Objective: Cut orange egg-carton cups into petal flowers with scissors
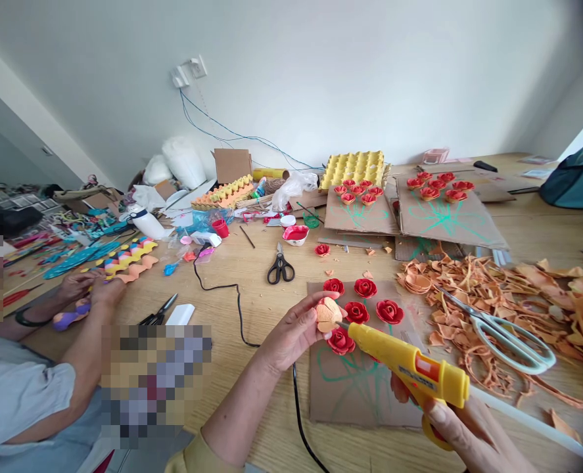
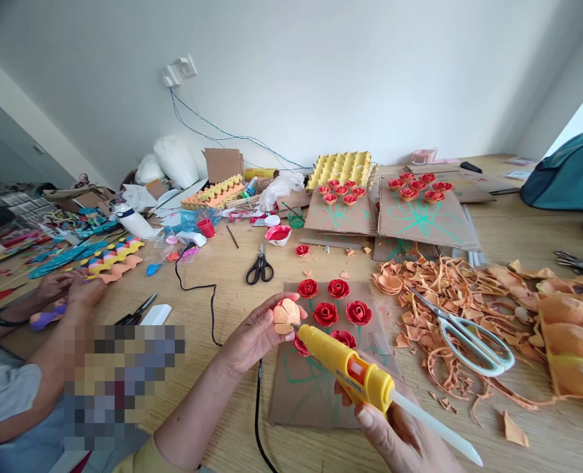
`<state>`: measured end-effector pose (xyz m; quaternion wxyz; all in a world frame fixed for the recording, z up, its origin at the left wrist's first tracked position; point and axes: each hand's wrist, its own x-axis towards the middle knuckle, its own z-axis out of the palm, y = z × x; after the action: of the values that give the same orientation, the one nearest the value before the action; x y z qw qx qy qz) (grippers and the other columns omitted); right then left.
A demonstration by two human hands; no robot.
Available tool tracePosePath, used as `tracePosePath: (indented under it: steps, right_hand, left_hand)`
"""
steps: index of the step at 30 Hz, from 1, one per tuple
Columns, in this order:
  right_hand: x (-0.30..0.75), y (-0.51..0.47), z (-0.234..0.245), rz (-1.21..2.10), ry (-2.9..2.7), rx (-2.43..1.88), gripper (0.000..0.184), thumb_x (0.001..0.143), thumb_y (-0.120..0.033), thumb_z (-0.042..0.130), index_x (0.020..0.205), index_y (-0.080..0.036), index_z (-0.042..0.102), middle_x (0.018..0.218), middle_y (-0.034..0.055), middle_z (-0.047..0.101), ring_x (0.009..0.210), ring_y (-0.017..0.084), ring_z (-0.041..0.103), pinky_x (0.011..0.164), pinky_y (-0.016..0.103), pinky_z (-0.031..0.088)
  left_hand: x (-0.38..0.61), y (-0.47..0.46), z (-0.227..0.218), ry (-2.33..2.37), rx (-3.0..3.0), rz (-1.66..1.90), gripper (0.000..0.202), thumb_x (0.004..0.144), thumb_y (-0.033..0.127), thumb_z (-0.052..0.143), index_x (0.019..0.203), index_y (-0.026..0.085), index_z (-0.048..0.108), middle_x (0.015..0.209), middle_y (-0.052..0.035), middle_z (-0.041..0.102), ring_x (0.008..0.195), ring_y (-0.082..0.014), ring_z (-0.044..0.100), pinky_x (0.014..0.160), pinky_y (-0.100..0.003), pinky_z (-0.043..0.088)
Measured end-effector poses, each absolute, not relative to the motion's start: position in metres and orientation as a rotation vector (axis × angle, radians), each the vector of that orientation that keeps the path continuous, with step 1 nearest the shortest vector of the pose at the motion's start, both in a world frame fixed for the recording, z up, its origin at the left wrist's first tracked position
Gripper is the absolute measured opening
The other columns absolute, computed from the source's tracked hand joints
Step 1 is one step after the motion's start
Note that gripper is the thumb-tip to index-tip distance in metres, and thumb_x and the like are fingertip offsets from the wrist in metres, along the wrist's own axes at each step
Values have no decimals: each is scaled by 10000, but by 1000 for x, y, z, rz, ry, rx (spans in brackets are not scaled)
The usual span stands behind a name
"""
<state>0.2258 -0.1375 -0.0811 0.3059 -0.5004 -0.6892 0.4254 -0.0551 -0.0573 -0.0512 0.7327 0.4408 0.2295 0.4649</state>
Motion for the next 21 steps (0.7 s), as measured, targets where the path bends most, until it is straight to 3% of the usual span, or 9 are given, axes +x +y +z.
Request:
tracePosePath:
  steps: [5, 9, 14, 21]
  right_hand:
    - [225, -136, -82, 1114, -1787, -1327, 551, 912, -652, 453, 1060, -225, 767, 891, 102, 743, 643, 209, 651, 613, 309, 614]
    - [225, -136, -82, 1126, -1759, -1317, 549, 895, -664, 474, 1032, -223, 771, 959, 117, 753, 779, 254, 701, 714, 346, 625]
    - [217, -143, -77, 1118, -1654, -1365, 560, 872, -691, 491, 980, -225, 781, 912, 101, 758, 634, 214, 655, 726, 382, 624]
    - [207, -145, -66, 1082, -1518, -1341, 540, 832, -711, 551, 904, -231, 788, 841, 91, 772, 683, 236, 678, 821, 407, 612]
  left_hand:
    - [-55, -58, -51, 508, 983, 1018, 422, 885, 412, 658, 1254, 208, 648, 1093, -127, 658, 853, -157, 560, 731, -270, 405]
    - [-55, -58, -52, 512, 1012, 1008, 418, 899, 407, 639, 1266, 207, 637, 1098, -125, 648, 852, -155, 561, 731, -266, 409]
    - [-55, -58, -52, 507, 1006, 1010, 420, 901, 409, 636, 1267, 203, 634, 1103, -129, 648, 850, -154, 553, 727, -266, 407]
    - [-55, -58, -52, 539, 1004, 998, 434, 885, 418, 654, 1262, 202, 642, 1087, -121, 634, 835, -155, 546, 710, -269, 400]
